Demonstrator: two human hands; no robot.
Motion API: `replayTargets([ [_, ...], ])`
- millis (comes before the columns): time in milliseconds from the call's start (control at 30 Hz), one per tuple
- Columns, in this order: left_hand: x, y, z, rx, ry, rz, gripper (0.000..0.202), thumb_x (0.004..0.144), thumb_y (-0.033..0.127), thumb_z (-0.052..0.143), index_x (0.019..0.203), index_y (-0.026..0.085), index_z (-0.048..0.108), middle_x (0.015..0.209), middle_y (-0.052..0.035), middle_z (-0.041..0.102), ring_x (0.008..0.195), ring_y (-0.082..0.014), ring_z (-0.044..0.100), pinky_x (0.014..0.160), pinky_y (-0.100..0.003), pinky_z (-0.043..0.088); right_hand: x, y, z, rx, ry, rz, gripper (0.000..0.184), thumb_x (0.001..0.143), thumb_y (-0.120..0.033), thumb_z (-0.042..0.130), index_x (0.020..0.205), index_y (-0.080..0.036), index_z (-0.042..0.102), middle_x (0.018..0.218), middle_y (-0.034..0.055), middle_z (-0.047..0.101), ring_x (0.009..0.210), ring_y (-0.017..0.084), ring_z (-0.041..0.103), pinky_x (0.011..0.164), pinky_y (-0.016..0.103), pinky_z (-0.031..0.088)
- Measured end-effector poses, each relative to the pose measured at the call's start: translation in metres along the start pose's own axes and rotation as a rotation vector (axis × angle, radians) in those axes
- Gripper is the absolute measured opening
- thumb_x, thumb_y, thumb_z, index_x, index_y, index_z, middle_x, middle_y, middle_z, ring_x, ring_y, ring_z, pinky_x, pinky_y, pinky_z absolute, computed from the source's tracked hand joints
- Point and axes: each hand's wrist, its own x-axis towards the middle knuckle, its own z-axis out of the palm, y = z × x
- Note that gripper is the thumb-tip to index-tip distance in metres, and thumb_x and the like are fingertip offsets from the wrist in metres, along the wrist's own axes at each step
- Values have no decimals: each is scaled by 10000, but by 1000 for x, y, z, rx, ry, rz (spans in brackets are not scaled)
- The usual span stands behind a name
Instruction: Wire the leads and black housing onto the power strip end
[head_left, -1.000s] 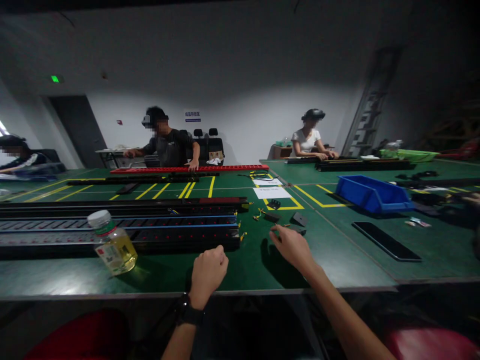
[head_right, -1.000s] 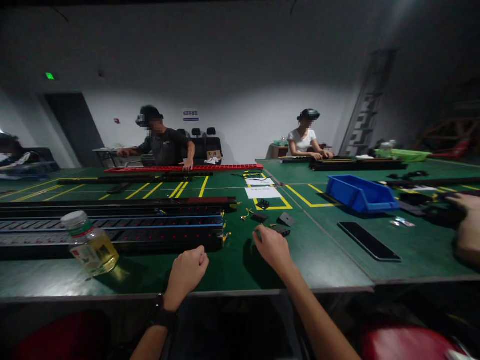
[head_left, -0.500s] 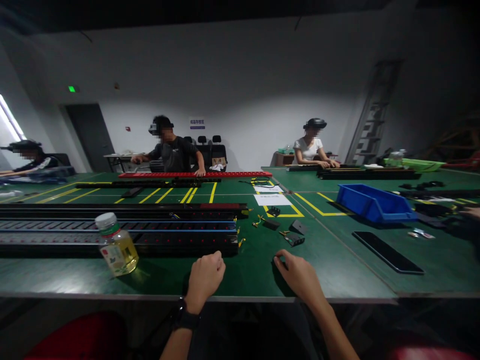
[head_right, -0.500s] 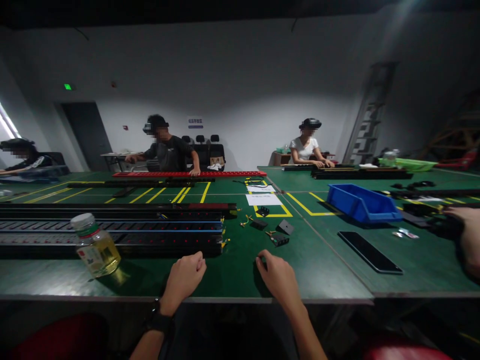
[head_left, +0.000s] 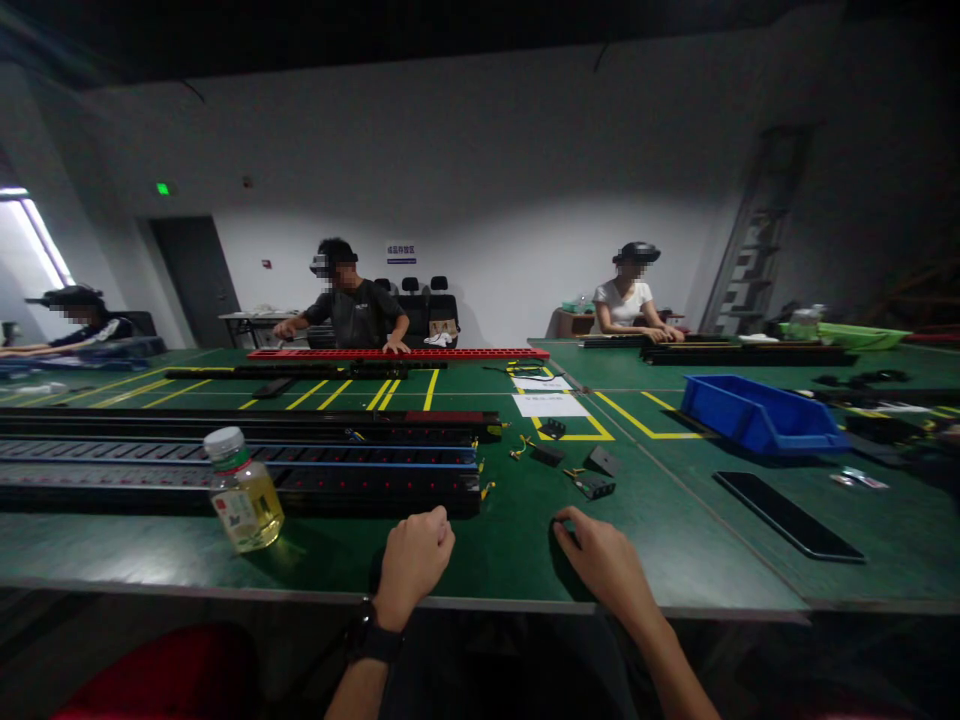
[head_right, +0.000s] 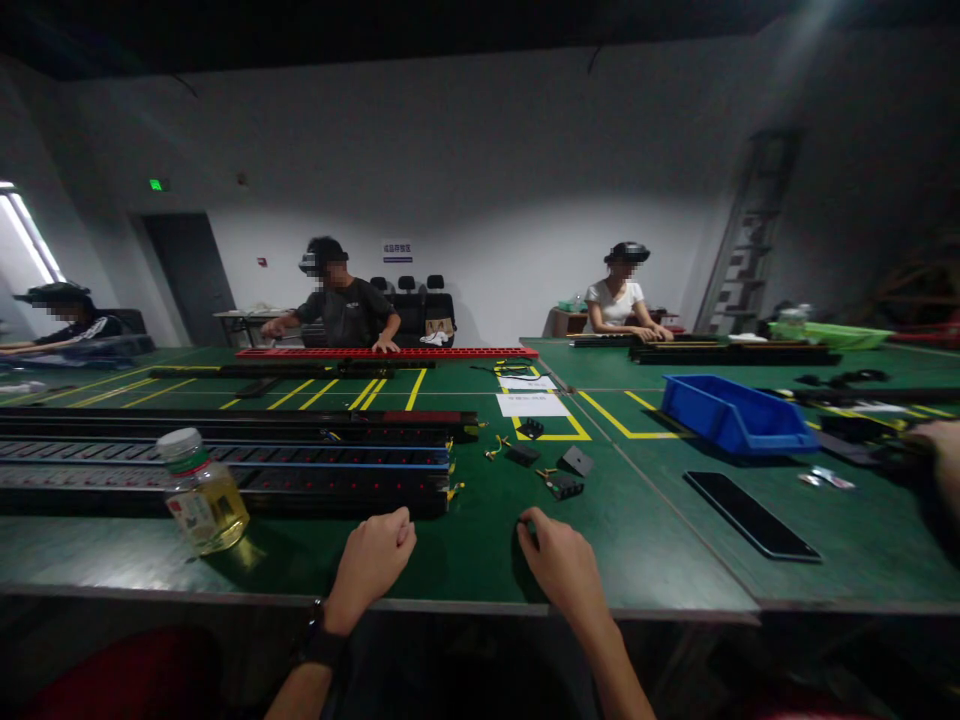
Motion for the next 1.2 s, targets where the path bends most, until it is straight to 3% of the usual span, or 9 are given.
replayTargets([
  [367, 1, -2, 1, -3, -13, 5, 233, 1076, 239, 477, 900, 240, 629, 890, -52, 768, 896, -231, 766, 700, -296, 393, -1, 0, 2, 32, 57, -12, 266, 1056, -343, 492, 1083, -267, 746, 750, 37, 759, 760, 258, 761, 625, 299, 404],
  [867, 1, 1, -4, 33, 1, 4, 244, 1064, 252, 494, 850, 241, 611, 855, -35, 769, 851, -227, 753, 653, -328, 312, -1, -3, -10, 48, -4, 27, 243, 1073, -345, 530, 1110, -265, 757, 818, 32, 785, 781, 230, 744, 630, 294, 334],
  [1200, 6, -6, 6, 15, 18, 13, 244, 1071, 262, 499, 846, 236, 590, 856, -24, 767, 809, -215, 738, 627, -340, 242, 0, -5, -9, 66, -2, 17, 211, 1081, -297, 541, 1092, -250, 747, 818, 27, 786, 805, 217, 753, 646, 291, 336],
])
